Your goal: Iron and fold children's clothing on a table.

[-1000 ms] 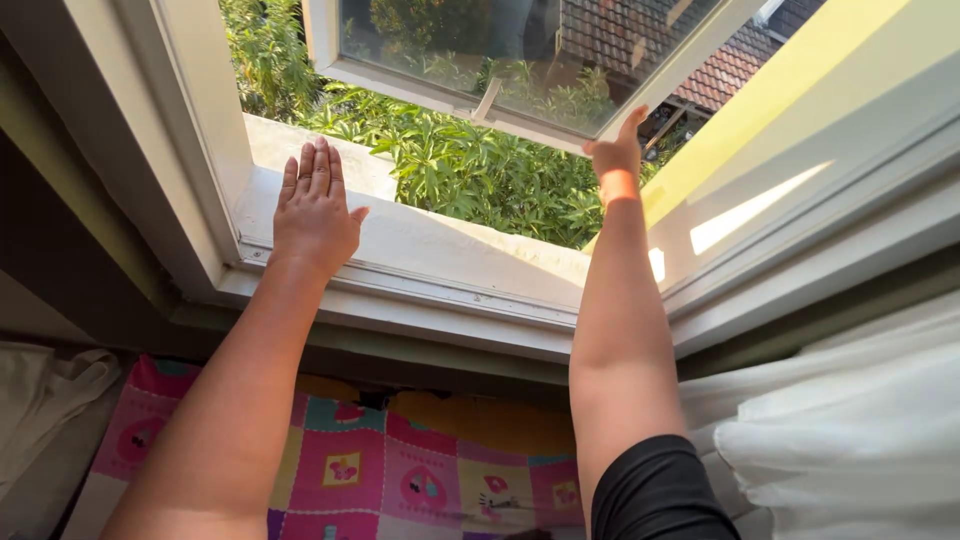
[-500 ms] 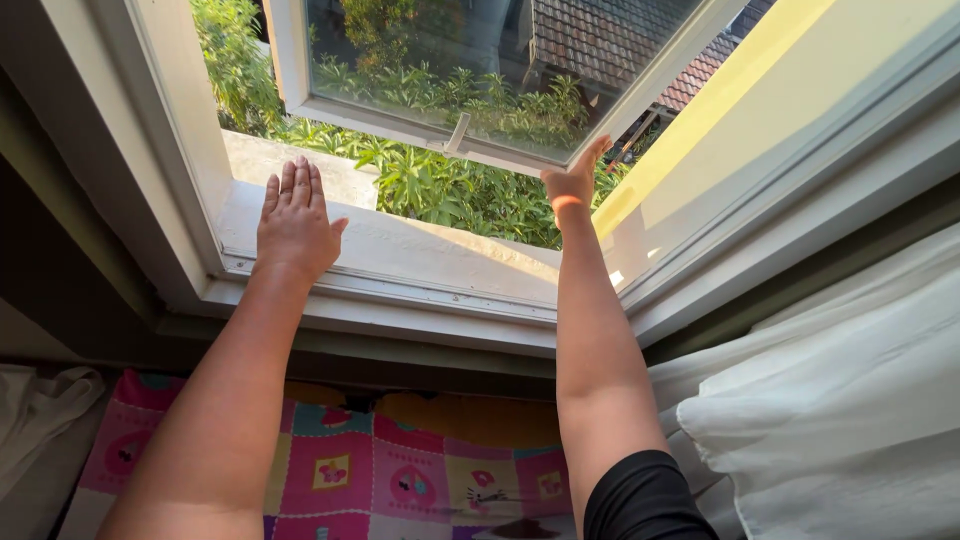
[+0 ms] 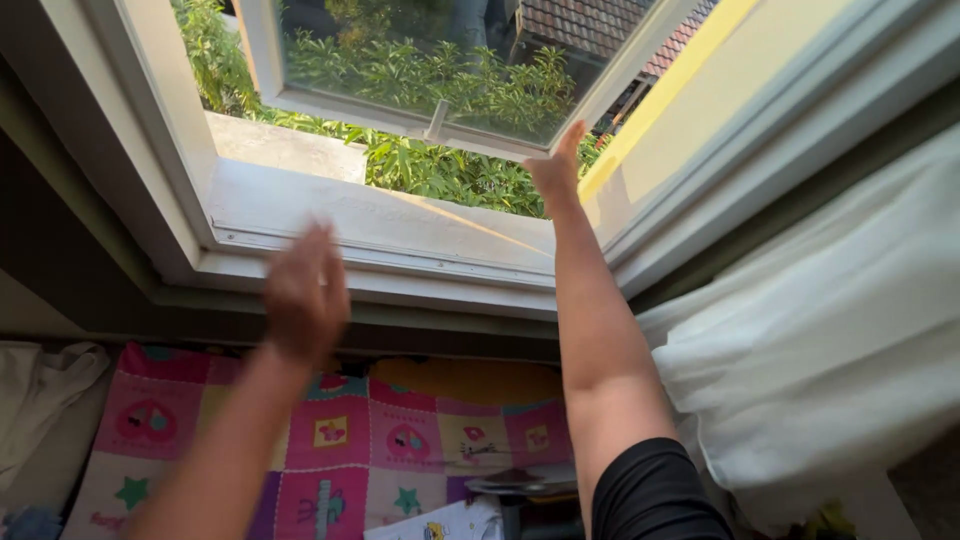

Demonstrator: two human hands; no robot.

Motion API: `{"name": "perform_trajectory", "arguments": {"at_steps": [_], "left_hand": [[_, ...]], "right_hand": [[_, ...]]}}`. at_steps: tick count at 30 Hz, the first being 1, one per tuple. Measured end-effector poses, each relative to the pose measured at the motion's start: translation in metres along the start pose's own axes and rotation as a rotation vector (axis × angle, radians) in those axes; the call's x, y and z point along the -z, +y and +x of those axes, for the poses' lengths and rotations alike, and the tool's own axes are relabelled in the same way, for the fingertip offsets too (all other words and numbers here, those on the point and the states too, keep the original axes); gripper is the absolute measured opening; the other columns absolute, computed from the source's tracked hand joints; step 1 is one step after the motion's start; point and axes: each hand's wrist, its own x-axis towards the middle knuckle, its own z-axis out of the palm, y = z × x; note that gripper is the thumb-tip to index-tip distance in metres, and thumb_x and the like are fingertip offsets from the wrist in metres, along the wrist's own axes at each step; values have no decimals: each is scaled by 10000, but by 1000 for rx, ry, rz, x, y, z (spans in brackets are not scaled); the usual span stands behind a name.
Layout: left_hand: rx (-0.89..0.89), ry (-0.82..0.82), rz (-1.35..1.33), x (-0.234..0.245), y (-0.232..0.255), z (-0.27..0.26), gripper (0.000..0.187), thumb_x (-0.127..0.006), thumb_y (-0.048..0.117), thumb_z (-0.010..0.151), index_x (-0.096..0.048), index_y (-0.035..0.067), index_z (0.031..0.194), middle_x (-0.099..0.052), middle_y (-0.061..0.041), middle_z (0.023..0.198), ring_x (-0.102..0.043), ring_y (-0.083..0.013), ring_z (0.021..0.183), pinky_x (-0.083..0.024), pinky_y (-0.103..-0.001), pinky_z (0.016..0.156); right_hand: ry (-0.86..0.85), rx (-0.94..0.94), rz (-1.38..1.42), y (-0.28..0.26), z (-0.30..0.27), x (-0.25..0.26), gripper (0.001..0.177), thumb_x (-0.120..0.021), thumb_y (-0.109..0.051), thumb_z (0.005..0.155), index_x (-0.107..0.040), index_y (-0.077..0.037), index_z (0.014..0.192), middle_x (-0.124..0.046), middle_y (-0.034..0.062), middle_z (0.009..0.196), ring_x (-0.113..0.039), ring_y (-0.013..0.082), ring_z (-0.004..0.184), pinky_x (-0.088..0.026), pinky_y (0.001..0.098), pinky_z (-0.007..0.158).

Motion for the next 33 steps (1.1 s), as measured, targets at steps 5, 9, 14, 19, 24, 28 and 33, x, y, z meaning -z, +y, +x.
{"name": "perform_trajectory", "arguments": {"at_steps": [5, 9, 14, 19, 24, 28, 33], "left_hand": [[50, -332, -126, 57, 99, -164, 321, -665, 99, 927, -679, 13, 1236, -692, -193, 1268, -628, -344, 1256, -476, -487, 1086], [283, -561, -174, 112, 122, -297, 414, -681, 186, 854, -667, 40, 1242, -660, -196, 1307, -608, -365, 1234, -463, -469, 1010], [520, -732, -123, 169, 159, -368, 466, -705, 265, 860, -641, 49, 1268, -646, -207, 1280, -614, -386, 1193, -482, -434, 1012], [921, -937, -227, 179, 189, -356, 535, -720, 317, 872, -599, 52, 1321, -696, -184, 1169, -686, -320, 1064, -546, -405, 914], [980, -859, -337, 171, 211, -349, 517, -769, 207, 858, -572, 7, 1292, -721, -200, 1115, -729, -297, 964, -572, -398, 838], [1055, -789, -280, 168, 217, -363, 632, -791, 213, 840, -502, -12, 1355, -715, -209, 1081, -727, -298, 932, -577, -404, 801], [1089, -746, -335, 176, 207, -390, 715, -840, 216, 811, -461, -19, 1370, -657, -157, 1009, -703, -228, 858, -578, -361, 725]], "right_hand": [[-202, 75, -36, -14, -124, -2, 1179, -770, -152, 775, 6, -113, 1662, -291, 209, 1682, -501, 388, 1402, -375, 394, 1172], [-601, 301, 56, -82, -303, 61, 943, -721, -151, 856, -215, -79, 1648, -386, 231, 1609, -411, 361, 1484, -331, 400, 1207], [-1145, 156, 366, -112, -460, 177, 629, -637, -40, 904, -489, -17, 1515, -511, 156, 1545, -478, 250, 1432, -393, 379, 1176], [-1372, -126, 448, -59, -569, 253, 484, -643, -49, 926, -632, -29, 1409, -694, 122, 1360, -635, 194, 1272, -485, 343, 1111], [-598, -391, 30, 25, -640, 233, 404, -658, -142, 891, -674, -71, 1288, -736, 118, 1241, -708, 235, 1141, -546, 371, 986], [-336, 43, -148, 74, -649, 174, 403, -688, -109, 862, -683, -31, 1258, -660, 213, 1347, -605, 374, 1288, -484, 437, 1076], [-204, 312, -561, 109, -625, 117, 506, -718, -114, 862, -596, 19, 1334, -557, 260, 1423, -469, 466, 1370, -301, 548, 1185]]}}
